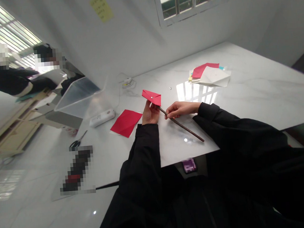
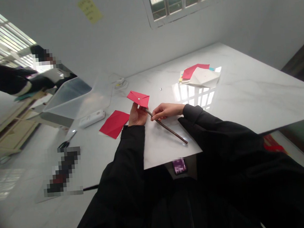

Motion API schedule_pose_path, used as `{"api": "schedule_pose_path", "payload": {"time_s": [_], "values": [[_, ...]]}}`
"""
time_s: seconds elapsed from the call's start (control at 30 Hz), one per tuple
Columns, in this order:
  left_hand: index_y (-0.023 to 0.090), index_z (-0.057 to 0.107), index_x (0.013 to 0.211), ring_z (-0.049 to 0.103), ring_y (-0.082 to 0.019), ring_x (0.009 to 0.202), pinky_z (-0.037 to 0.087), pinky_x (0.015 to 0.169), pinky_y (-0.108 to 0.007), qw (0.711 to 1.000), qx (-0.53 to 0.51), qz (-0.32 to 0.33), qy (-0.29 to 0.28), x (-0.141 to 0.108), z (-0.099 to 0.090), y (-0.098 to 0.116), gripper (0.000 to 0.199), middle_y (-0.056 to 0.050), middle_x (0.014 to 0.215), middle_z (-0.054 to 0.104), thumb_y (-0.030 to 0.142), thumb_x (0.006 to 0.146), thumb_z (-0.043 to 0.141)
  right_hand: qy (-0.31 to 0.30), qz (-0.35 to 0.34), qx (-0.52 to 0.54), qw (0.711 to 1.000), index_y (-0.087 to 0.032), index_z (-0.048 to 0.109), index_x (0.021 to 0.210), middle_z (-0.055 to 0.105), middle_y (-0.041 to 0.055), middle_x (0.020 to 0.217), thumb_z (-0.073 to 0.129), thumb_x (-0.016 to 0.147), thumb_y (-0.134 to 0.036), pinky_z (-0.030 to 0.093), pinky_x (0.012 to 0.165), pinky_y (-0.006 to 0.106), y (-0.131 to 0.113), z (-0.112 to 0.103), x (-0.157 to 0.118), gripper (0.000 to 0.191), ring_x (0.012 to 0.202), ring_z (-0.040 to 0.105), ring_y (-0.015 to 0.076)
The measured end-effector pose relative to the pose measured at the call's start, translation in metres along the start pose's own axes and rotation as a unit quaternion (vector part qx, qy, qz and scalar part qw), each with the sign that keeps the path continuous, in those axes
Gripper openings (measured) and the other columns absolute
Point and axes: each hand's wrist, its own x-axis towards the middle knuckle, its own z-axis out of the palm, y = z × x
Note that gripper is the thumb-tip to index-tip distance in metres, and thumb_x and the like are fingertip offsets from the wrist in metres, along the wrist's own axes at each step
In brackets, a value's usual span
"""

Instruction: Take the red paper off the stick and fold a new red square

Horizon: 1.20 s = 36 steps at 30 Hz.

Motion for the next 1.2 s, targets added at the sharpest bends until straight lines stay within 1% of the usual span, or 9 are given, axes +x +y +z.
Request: {"api": "schedule_pose_path", "payload": {"time_s": [0.1, 0.2, 0.3, 0.4, 0.53, 0.7, 1.0, 1.1, 1.2], "values": [[0.017, 0.074, 0.106, 0.073, -0.014, 0.077, 0.058, 0.075, -0.022, 1.000, 0.000, 0.000, -0.006, 0.000, 0.000, 0.000, 0.017, -0.005, 0.084, 0.077, 0.029, 0.094, 0.075, 0.022, 0.012, 0.033, 0.999, -0.014, 0.079, 0.102, 0.063, -0.0008, 0.073, 0.079, 0.090, -0.042, 0.038, 0.058, 0.023, 0.000, 0.001, 0.001, 0.030, 0.062, 0.049, 0.0088], [0.016, 0.074, 0.109, 0.074, -0.015, 0.080, 0.059, 0.078, -0.022, 1.000, -0.005, -0.005, -0.006, 0.000, 0.000, 0.000, 0.017, -0.006, 0.087, 0.078, 0.027, 0.096, 0.072, 0.106, 0.048, 0.125, 0.985, -0.014, 0.076, 0.103, 0.069, 0.0033, 0.083, 0.077, 0.094, -0.041, 0.048, 0.061, 0.021, 0.001, 0.002, 0.004, 0.028, 0.066, 0.057, 0.0093], [0.015, 0.074, 0.112, 0.076, -0.016, 0.084, 0.059, 0.081, -0.022, 1.000, -0.005, -0.010, -0.002, -0.002, 0.003, 0.000, 0.018, -0.006, 0.090, 0.079, 0.024, 0.098, 0.069, 0.200, 0.076, 0.249, 0.945, -0.014, 0.071, 0.111, 0.073, 0.0096, 0.099, 0.076, 0.096, -0.043, 0.058, 0.067, 0.022, 0.001, 0.002, 0.007, 0.032, 0.074, 0.066, 0.0119], [0.015, 0.074, 0.118, 0.076, -0.017, 0.089, 0.058, 0.085, -0.023, 1.000, 0.008, -0.017, -0.002, -0.004, 0.005, -0.001, 0.023, -0.006, 0.094, 0.080, 0.024, 0.096, 0.071, 0.243, 0.065, 0.340, 0.906, -0.016, 0.068, 0.114, 0.074, 0.0108, 0.102, 0.074, 0.097, -0.047, 0.063, 0.074, 0.024, 0.002, 0.000, 0.008, 0.036, 0.080, 0.071, 0.0146], [0.014, 0.074, 0.115, 0.076, -0.016, 0.088, 0.057, 0.087, -0.024, 0.999, 0.022, -0.025, -0.020, -0.007, 0.008, -0.005, 0.022, -0.007, 0.094, 0.079, 0.024, 0.097, 0.070, 0.246, 0.055, 0.388, 0.887, -0.016, 0.069, 0.112, 0.074, 0.0099, 0.098, 0.076, 0.096, -0.048, 0.065, 0.076, 0.025, 0.005, -0.002, 0.009, 0.036, 0.081, 0.073, 0.0157], [0.014, 0.074, 0.107, 0.074, -0.017, 0.087, 0.056, 0.086, -0.025, 0.998, 0.053, -0.020, -0.039, -0.007, 0.009, -0.009, 0.018, -0.007, 0.093, 0.078, 0.027, 0.094, 0.074, 0.256, 0.038, 0.411, 0.874, -0.019, 0.072, 0.106, 0.077, 0.0078, 0.095, 0.079, 0.094, -0.041, 0.065, 0.072, 0.024, 0.011, -0.004, 0.012, 0.026, 0.080, 0.073, 0.0150], [0.016, 0.074, 0.092, 0.073, -0.017, 0.085, 0.056, 0.082, -0.027, 0.994, 0.092, -0.007, -0.056, -0.005, 0.008, -0.018, 0.013, -0.006, 0.087, 0.076, 0.026, 0.088, 0.080, 0.254, 0.018, 0.410, 0.876, -0.017, 0.073, 0.094, 0.077, 0.0051, 0.087, 0.085, 0.089, -0.029, 0.064, 0.073, 0.022, 0.013, -0.001, 0.013, 0.018, 0.074, 0.072, 0.0123], [0.017, 0.074, 0.088, 0.071, -0.015, 0.083, 0.056, 0.079, -0.026, 0.993, 0.109, 0.007, -0.053, -0.004, 0.006, -0.022, 0.013, -0.003, 0.082, 0.074, 0.023, 0.083, 0.083, 0.264, 0.013, 0.413, 0.872, -0.019, 0.073, 0.096, 0.079, 0.0059, 0.093, 0.085, 0.089, -0.027, 0.064, 0.075, 0.023, 0.012, 0.001, 0.013, 0.016, 0.079, 0.074, 0.0134], [0.018, 0.074, 0.091, 0.072, -0.015, 0.086, 0.056, 0.080, -0.026, 0.988, 0.131, 0.026, -0.078, -0.002, 0.004, -0.022, 0.018, -0.002, 0.085, 0.074, 0.026, 0.080, 0.086, 0.284, 0.003, 0.420, 0.862, -0.020, 0.074, 0.100, 0.080, 0.0052, 0.097, 0.084, 0.089, -0.025, 0.063, 0.074, 0.022, 0.013, -0.001, 0.014, 0.016, 0.083, 0.074, 0.0134]]}}
